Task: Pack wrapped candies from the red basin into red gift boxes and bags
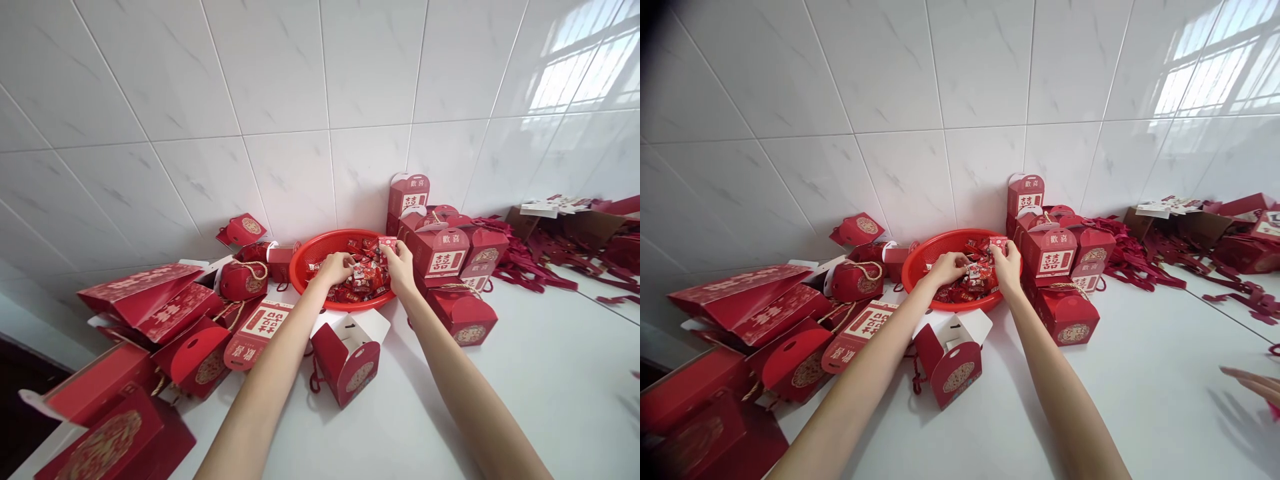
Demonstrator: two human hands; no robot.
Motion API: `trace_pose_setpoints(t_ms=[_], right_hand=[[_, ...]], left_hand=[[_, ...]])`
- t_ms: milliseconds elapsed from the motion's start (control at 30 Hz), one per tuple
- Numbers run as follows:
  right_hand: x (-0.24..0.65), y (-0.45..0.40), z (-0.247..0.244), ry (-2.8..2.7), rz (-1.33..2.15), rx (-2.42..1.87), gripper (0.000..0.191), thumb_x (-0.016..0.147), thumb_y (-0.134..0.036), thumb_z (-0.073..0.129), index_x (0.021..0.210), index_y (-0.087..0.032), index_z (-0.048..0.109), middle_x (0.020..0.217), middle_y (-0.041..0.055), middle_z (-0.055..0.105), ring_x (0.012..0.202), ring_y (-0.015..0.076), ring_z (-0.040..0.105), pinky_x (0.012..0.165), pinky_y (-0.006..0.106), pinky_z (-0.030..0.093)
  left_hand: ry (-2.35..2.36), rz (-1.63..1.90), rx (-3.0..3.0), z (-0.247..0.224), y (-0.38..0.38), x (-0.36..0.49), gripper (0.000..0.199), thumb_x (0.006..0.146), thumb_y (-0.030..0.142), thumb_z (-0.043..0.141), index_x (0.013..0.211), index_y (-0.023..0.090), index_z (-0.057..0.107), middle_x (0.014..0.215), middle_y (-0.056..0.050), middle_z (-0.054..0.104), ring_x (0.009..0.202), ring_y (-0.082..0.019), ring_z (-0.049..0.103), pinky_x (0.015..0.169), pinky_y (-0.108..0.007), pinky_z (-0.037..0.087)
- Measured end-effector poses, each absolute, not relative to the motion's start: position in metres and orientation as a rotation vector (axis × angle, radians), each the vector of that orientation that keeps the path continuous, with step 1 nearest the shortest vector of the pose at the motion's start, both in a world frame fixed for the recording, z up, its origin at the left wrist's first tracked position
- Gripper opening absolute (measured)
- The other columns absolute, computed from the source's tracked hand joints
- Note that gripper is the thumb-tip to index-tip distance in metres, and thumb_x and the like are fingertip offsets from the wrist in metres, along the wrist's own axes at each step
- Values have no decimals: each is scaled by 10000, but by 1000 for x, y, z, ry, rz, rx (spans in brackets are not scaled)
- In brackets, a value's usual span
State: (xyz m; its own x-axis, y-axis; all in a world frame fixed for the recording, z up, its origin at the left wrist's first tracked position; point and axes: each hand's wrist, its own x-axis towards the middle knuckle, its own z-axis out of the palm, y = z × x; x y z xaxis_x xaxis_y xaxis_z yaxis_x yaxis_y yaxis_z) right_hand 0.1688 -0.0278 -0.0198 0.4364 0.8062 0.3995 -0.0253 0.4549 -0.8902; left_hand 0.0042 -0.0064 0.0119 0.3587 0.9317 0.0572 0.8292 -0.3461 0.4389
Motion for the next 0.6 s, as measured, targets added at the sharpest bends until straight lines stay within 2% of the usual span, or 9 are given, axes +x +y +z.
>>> trace_pose_setpoints(t_ms=[133,200,300,500,600], right_hand=[[170,-26,-22,-1008,617,-971,281,738,-508,634,802,-247,552,749,-29,634,703,176,583,672,293,486],[170,-25,-23,-1012,613,-972,281,742,-509,632,802,-247,550,754,-27,637,703,175,583,672,292,486],[171,-25,-23,-1011,609,-975,276,745,-501,631,805,-244,551,760,-23,640,706,175,583,676,294,487],[171,-25,-23,-1009,610,-975,268,742,-487,639,811,-242,558,769,-21,645,711,178,587,687,304,487],[171,-25,-23,-1015,612,-977,273,738,-495,641,811,-244,560,766,-24,645,716,181,591,684,302,487]], left_hand=[[1430,58,2216,16,-16,4,63,688,214,716,740,193,744,774,-38,744,763,-223,685,697,-271,510],[1387,-129,2151,18,-20,4,101,607,246,770,683,198,725,669,-20,708,658,-212,646,606,-271,481],[1332,-267,2089,18,-21,4,181,578,290,775,736,213,732,672,-8,698,631,-202,611,565,-273,454],[1216,-301,2084,16,-18,6,266,583,313,755,844,262,747,817,17,740,723,-186,635,595,-237,468],[1256,-285,2088,14,-18,7,260,594,315,752,843,240,748,778,0,736,697,-194,641,592,-249,481]])
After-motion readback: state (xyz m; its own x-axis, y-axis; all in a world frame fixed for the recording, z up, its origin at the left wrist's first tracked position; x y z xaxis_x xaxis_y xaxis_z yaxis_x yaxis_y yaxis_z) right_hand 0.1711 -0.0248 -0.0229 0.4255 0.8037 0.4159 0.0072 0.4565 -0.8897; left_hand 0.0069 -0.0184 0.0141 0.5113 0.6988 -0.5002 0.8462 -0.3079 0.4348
